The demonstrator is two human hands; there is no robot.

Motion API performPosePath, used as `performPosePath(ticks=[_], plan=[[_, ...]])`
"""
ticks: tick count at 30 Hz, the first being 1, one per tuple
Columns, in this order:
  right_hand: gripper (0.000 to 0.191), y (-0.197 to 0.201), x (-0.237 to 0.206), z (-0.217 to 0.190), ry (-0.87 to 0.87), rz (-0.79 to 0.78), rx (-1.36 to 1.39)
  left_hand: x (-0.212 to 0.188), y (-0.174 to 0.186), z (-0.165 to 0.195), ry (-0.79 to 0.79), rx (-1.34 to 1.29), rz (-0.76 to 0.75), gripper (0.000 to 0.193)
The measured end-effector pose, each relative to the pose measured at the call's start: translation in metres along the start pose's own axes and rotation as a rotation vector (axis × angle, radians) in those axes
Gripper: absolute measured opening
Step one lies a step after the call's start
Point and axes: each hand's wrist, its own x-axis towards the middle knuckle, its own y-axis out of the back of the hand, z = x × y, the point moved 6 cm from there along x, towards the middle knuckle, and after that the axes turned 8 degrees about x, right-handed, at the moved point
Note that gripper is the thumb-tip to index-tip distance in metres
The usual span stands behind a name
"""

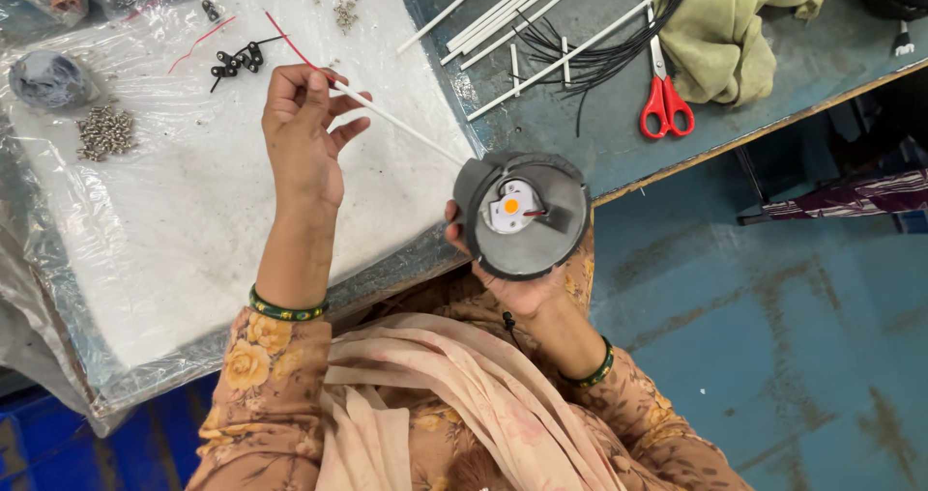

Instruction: The person assembles an LED light fixture by inserting wires into a white plastic base, placing it into a black heat sink, and securing it with a cordless drill. They then insert a white plastic rod through the heat sink and fasten it with screws.

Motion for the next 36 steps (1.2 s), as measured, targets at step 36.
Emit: performPosePath(ticks=[36], plan=[[0.091, 0.023, 0.022, -0.006, 0.209, 0.475, -0.393, -0.115, -0.121, 0.032, -0.695, 1.443, -0.643, 0.045]])
